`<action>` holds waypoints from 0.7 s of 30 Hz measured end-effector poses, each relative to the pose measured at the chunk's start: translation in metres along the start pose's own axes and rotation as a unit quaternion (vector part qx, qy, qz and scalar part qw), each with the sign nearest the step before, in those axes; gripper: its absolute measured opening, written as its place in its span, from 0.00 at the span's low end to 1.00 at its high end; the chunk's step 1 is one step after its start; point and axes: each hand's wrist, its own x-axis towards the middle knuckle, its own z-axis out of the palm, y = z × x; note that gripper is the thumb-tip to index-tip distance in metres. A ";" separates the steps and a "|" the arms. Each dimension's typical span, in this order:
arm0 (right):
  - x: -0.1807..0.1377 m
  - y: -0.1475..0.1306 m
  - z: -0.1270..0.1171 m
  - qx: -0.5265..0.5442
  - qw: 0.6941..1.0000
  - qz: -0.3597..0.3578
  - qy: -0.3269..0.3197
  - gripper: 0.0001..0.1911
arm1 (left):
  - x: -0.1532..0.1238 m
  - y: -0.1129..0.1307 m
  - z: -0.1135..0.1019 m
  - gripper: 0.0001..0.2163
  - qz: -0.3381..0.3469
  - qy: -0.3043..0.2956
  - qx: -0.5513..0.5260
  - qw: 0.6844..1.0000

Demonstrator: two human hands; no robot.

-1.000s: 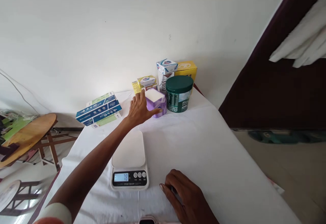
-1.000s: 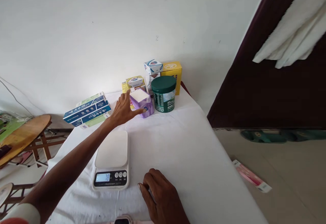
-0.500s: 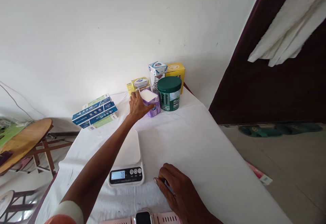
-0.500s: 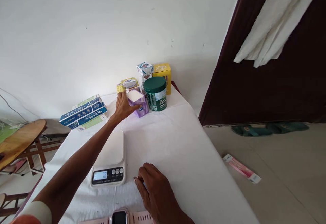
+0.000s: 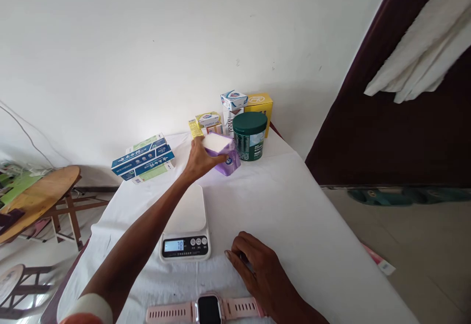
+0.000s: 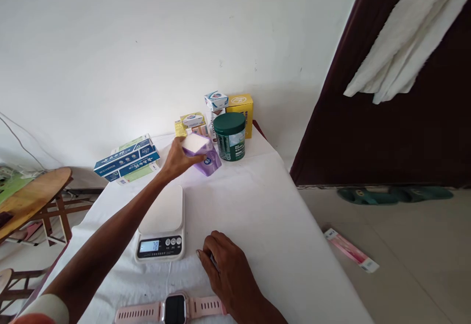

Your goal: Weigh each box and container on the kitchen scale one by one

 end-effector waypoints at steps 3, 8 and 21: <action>-0.001 0.002 0.002 0.011 1.000 0.007 -0.001 0.15 | -0.022 -0.001 -0.039 0.39 0.027 0.022 -0.028 0.999; -0.003 0.002 0.002 0.022 1.000 0.013 0.005 0.15 | -0.081 -0.008 -0.104 0.39 0.049 0.007 0.039 0.998; 0.003 -0.004 -0.006 0.058 0.992 0.103 -0.039 0.20 | -0.149 -0.050 -0.118 0.52 0.043 -0.012 0.096 0.994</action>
